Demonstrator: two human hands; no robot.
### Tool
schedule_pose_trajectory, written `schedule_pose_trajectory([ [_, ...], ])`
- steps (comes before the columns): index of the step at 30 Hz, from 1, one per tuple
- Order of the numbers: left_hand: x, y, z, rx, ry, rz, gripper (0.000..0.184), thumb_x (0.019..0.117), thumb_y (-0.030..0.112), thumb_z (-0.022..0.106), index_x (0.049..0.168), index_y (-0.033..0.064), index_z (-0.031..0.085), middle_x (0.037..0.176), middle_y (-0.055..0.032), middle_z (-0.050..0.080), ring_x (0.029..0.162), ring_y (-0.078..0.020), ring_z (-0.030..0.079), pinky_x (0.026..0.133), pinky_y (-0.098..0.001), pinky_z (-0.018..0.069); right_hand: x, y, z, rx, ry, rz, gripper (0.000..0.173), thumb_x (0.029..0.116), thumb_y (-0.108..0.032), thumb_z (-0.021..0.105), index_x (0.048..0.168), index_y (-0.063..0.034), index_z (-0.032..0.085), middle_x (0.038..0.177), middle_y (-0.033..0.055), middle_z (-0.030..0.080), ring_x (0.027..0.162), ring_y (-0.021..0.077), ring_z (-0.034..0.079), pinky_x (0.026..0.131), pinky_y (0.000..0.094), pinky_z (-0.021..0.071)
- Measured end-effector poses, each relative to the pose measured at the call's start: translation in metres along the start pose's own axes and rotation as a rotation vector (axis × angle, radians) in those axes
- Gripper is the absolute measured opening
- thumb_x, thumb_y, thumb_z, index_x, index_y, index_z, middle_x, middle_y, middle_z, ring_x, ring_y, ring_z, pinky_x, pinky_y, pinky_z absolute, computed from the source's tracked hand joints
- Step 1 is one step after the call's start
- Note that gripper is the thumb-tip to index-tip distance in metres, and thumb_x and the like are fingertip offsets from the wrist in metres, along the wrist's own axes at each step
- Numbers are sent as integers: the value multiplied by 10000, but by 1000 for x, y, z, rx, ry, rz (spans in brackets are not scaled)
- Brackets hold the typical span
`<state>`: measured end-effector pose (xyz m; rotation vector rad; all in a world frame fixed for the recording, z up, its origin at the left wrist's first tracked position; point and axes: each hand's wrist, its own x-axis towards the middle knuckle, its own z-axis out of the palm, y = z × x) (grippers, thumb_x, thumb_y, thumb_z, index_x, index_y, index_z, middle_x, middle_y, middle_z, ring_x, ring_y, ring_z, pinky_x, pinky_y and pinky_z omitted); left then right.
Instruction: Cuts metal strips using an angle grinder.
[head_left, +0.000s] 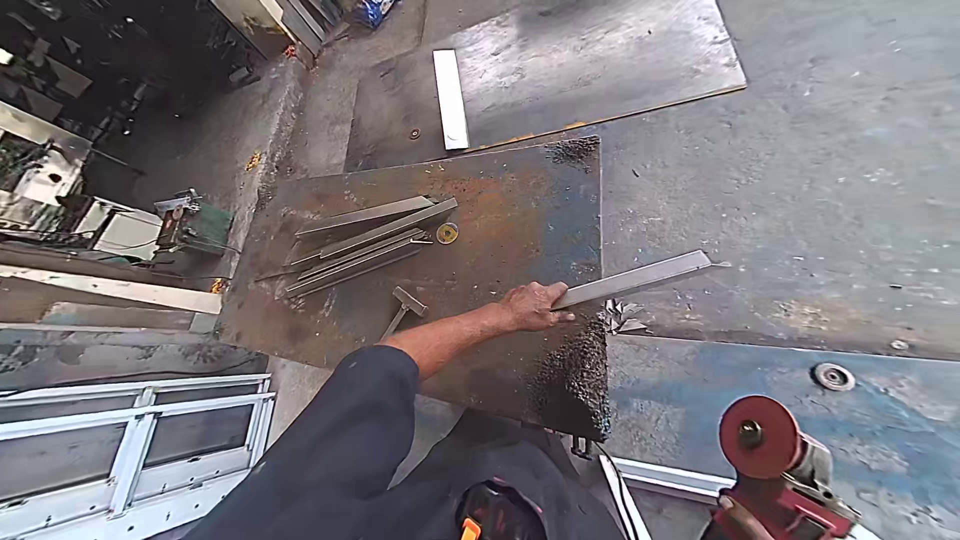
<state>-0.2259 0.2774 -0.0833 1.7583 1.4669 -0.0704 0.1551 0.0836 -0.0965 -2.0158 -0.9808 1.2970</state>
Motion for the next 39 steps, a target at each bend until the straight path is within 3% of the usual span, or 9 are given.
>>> schedule_pose_trajectory([
  [2,14,-8,-17,90,24,37,484,1010,497,602,1326,131,612,1126,-142,722,1062,-319,706,911,-597,557,5,-10,-7,-111,36,-49,723,682,-244,854,1276,54,568,1039,138,694,906,157,684,847,409,581],
  [5,38,-32,-25,244,65,148,450,995,536,606,1229,155,657,1054,-98,722,1001,-286,716,851,-572,576,21,-26,-8,-236,84,-53,703,634,-397,851,1203,-38,649,979,81,725,872,165,704,808,448,592],
  [7,52,-48,-24,350,71,203,464,994,548,606,1221,148,664,1039,-97,717,965,-293,722,806,-563,586,33,-42,-4,-255,77,-51,698,634,-396,856,1202,-46,651,989,75,724,891,164,702,829,445,587],
  [12,65,-68,-6,504,188,291,460,993,556,585,1083,111,658,862,-100,695,781,-313,727,638,-521,578,58,-64,12,-229,35,-79,688,643,-380,863,1208,-61,633,973,10,726,879,69,702,815,316,600],
  [17,63,-71,2,538,321,353,446,982,532,586,968,89,637,761,-99,642,683,-312,700,531,-478,542,82,-77,24,-280,-4,-80,727,650,-397,863,1244,-61,616,1011,8,722,911,62,695,845,315,591],
  [23,64,-72,3,522,324,363,432,981,516,588,958,88,641,770,-98,643,687,-312,701,528,-476,542,104,-83,28,-376,-57,-83,733,659,-425,855,1250,-62,619,1028,35,718,936,96,690,858,356,577],
  [39,64,-73,3,520,318,357,410,973,507,596,934,102,638,753,-77,630,672,-283,689,520,-451,531,120,-90,27,-416,-108,-94,734,660,-427,847,1249,-54,616,1025,33,716,937,94,688,861,350,574],
])
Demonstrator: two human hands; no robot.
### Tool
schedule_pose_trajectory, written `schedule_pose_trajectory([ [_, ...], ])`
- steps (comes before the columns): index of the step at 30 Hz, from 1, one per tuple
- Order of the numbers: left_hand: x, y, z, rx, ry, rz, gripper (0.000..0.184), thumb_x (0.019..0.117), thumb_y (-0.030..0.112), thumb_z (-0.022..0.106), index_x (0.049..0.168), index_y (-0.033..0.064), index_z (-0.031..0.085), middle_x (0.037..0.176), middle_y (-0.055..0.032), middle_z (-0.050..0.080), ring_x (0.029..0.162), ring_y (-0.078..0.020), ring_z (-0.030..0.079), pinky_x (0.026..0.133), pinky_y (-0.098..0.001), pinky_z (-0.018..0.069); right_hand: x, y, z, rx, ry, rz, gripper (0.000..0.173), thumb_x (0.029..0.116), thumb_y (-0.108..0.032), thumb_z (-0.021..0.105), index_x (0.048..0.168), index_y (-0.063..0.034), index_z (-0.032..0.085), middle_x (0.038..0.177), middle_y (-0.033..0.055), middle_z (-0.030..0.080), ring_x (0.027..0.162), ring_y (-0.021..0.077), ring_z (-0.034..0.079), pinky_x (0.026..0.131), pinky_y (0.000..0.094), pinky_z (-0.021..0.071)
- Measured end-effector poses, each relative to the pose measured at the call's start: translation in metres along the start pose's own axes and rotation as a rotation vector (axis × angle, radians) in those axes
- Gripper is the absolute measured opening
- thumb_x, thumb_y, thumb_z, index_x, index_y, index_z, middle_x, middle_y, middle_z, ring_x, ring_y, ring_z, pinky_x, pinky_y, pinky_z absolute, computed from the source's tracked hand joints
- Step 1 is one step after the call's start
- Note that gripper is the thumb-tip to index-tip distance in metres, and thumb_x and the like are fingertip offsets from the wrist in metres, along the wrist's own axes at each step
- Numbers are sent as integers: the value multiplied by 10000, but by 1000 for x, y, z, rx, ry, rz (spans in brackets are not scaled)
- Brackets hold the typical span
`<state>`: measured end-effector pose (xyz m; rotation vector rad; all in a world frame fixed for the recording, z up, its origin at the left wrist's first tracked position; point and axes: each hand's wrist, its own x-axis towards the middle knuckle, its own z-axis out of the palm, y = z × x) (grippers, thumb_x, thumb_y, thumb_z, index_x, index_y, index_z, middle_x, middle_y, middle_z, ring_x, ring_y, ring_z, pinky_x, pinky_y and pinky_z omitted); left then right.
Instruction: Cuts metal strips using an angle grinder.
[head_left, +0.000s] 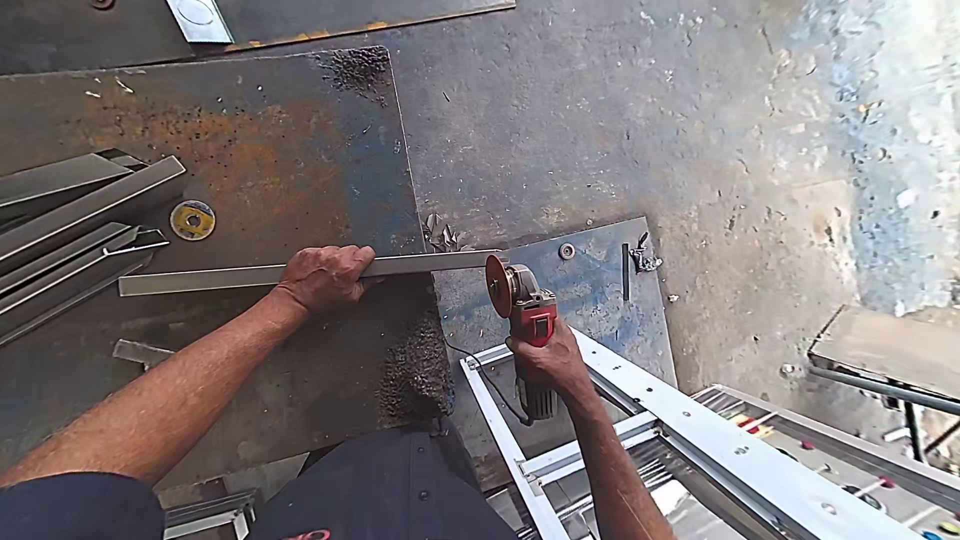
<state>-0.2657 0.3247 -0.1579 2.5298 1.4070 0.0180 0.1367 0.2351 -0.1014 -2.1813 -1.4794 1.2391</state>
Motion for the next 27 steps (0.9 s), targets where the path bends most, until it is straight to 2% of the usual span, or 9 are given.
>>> schedule_pose_trajectory([
  [14,1,3,-3,2,-26,-21,396,961,506,628,949,110,645,765,-68,635,684,-276,694,534,-448,541,9,-4,2,-13,11,-13,754,661,-419,854,1267,-45,607,1046,44,720,964,97,688,889,356,566],
  [27,0,2,-2,-10,1,-8,402,970,503,583,915,106,621,731,-62,609,656,-277,678,514,-442,523,13,-11,4,-45,46,-47,761,655,-367,864,1272,-8,602,1044,78,722,961,121,693,887,366,567],
])
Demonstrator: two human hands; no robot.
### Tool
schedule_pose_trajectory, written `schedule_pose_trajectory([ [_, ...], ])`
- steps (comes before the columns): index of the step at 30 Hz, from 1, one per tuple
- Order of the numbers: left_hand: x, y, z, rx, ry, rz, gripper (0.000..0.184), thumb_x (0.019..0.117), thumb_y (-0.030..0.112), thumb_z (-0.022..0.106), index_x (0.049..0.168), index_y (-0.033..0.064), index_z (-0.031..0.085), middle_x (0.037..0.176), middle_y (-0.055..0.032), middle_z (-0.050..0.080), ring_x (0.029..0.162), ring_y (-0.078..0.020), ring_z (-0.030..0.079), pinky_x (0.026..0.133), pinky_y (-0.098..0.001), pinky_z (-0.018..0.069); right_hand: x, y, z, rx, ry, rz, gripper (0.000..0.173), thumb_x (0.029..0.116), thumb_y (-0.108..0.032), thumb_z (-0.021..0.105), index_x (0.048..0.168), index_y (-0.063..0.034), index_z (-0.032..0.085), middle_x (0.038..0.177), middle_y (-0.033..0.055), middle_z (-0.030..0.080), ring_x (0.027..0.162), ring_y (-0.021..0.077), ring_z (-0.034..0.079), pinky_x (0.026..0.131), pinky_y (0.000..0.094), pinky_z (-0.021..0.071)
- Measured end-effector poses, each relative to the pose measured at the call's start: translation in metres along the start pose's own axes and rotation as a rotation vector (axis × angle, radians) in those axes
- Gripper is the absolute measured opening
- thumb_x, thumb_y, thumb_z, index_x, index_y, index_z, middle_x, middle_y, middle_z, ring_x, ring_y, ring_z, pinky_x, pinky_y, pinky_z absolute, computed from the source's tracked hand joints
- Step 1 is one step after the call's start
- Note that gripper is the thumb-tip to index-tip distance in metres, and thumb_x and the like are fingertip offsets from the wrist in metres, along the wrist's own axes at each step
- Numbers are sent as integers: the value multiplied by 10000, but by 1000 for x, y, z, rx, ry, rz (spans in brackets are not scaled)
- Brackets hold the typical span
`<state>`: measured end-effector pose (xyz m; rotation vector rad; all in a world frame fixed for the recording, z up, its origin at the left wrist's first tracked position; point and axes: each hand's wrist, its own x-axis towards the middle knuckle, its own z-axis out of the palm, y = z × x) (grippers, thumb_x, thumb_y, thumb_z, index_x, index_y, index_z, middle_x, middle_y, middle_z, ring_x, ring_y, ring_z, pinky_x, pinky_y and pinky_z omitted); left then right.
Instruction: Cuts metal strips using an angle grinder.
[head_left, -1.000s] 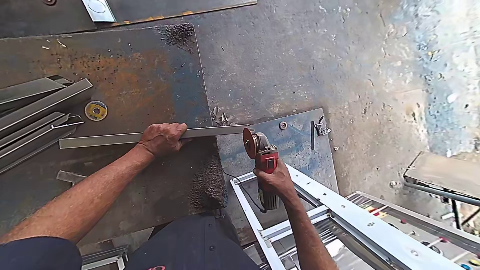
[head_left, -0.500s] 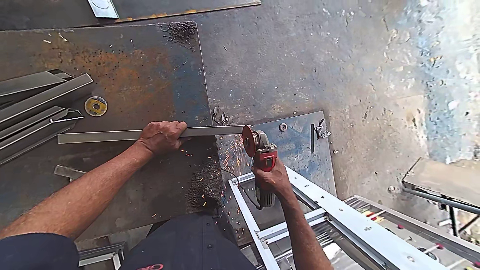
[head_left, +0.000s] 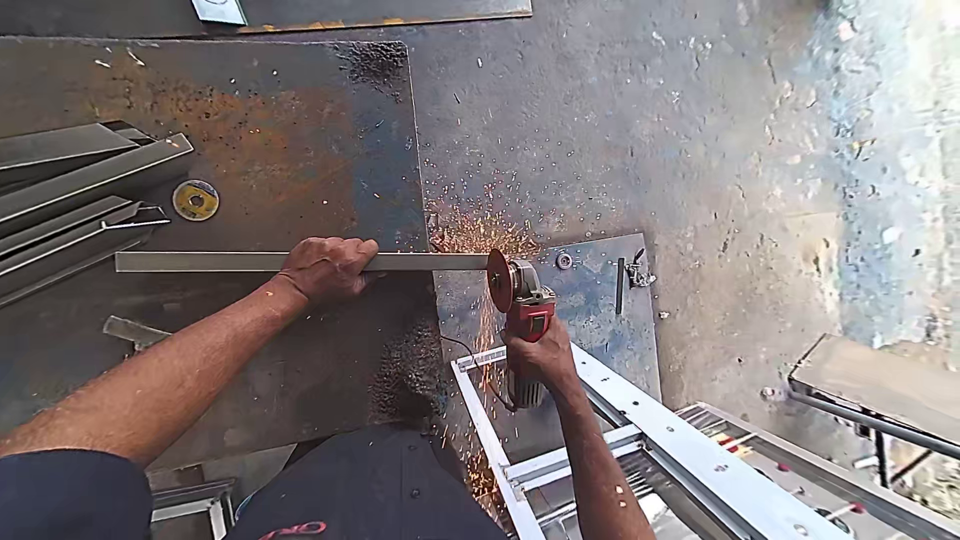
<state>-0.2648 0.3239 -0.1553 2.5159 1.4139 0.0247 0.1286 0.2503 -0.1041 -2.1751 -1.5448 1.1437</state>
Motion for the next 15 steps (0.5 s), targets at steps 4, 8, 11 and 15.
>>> schedule_pose_trajectory([
  [4,0,-2,2,-18,3,4,368,963,475,610,912,110,615,743,-64,614,665,-279,681,517,-453,529,2,2,3,48,1,7,730,650,-364,867,1243,-25,610,1009,49,721,924,103,697,860,348,583],
  [8,0,-3,3,-18,1,2,349,958,462,615,913,115,614,742,-60,613,671,-276,681,526,-452,530,2,2,3,43,-9,16,731,658,-349,875,1255,-23,607,1025,55,723,943,108,696,878,360,582],
  [11,0,-2,3,-16,1,7,340,959,451,618,923,112,615,751,-65,618,678,-281,684,535,-455,537,2,3,3,26,-8,19,723,660,-352,874,1250,-25,613,1024,61,723,940,122,698,876,376,581],
  [15,-1,-3,5,-20,19,9,338,952,451,623,919,115,619,753,-66,623,675,-278,686,528,-457,534,1,3,2,25,-12,19,726,649,-356,874,1244,-31,613,1015,56,722,932,117,699,871,376,583],
])
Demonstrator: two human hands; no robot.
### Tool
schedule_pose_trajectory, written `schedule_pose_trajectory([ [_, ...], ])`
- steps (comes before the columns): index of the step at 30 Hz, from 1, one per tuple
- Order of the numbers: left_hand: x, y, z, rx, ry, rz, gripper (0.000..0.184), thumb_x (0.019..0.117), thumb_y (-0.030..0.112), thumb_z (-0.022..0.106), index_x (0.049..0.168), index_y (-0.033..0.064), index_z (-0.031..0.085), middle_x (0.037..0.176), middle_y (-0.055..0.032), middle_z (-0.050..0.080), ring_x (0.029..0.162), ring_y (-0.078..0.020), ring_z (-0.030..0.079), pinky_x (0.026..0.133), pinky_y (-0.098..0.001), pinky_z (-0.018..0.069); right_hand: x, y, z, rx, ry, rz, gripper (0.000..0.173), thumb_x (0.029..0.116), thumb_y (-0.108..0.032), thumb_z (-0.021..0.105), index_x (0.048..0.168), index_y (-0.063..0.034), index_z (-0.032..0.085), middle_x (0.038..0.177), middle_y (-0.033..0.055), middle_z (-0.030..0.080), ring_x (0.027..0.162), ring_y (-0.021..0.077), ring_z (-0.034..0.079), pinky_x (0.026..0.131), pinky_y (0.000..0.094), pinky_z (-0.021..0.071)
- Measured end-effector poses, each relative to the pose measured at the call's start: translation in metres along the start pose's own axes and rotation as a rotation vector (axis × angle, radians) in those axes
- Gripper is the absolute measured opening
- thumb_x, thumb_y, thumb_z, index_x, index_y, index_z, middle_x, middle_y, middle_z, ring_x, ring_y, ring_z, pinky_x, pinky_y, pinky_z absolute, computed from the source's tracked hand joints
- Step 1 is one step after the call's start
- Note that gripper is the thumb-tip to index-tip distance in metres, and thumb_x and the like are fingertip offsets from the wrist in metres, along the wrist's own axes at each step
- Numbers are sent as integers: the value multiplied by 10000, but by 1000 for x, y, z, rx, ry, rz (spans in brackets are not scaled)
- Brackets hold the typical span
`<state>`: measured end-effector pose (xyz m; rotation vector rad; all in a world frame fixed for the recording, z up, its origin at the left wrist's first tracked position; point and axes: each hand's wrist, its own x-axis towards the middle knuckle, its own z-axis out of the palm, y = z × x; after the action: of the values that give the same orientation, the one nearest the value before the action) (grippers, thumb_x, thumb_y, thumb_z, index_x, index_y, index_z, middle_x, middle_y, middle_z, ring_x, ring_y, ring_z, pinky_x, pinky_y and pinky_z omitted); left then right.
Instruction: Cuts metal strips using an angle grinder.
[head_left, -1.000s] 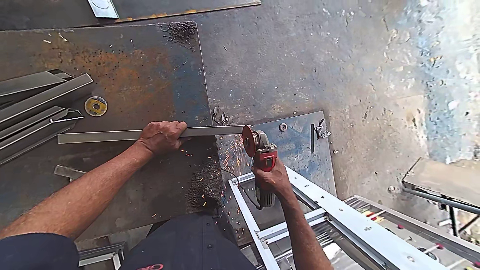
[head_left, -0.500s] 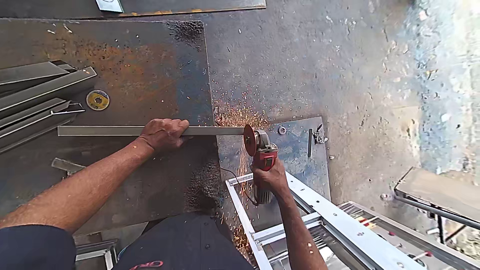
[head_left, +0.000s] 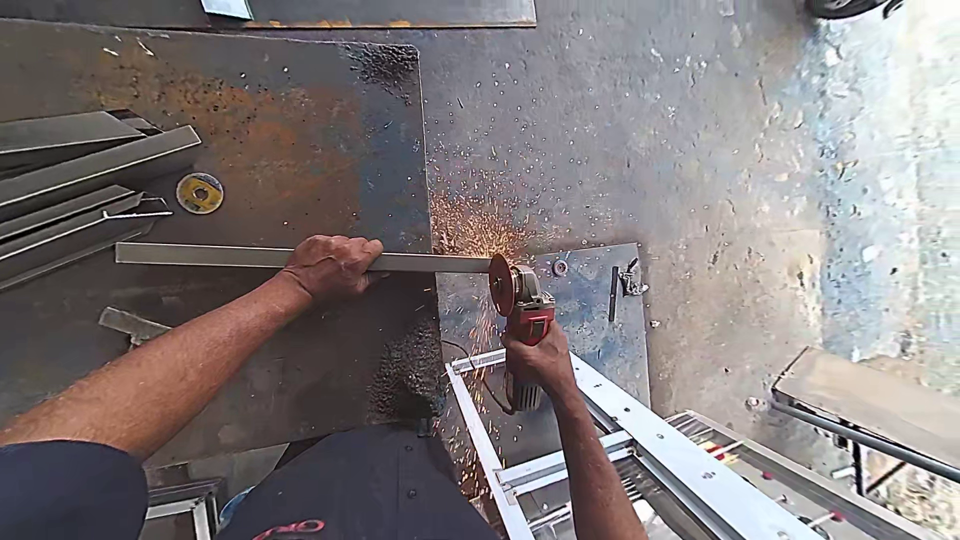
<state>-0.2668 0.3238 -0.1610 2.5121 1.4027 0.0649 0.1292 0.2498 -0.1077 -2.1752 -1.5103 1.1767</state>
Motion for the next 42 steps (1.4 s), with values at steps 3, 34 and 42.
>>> schedule_pose_trajectory([
  [3,-1,-1,2,3,15,1,340,949,454,623,919,115,621,751,-66,625,672,-279,686,522,-456,533,1,1,0,1,-2,5,733,653,-357,877,1253,-32,611,1023,60,727,937,123,704,872,381,589],
  [34,-5,5,-1,-42,22,43,291,965,394,633,948,104,659,776,-84,642,691,-291,684,534,-444,532,12,-50,-16,-93,50,-25,701,666,-379,857,1236,-39,629,1019,57,721,930,132,696,857,398,578],
  [42,-17,8,12,-15,171,78,496,1011,577,510,1008,109,674,856,-102,635,814,-323,637,684,-466,491,-33,-35,-47,146,61,41,657,654,-341,869,1173,-30,616,942,38,730,836,121,724,773,344,629],
])
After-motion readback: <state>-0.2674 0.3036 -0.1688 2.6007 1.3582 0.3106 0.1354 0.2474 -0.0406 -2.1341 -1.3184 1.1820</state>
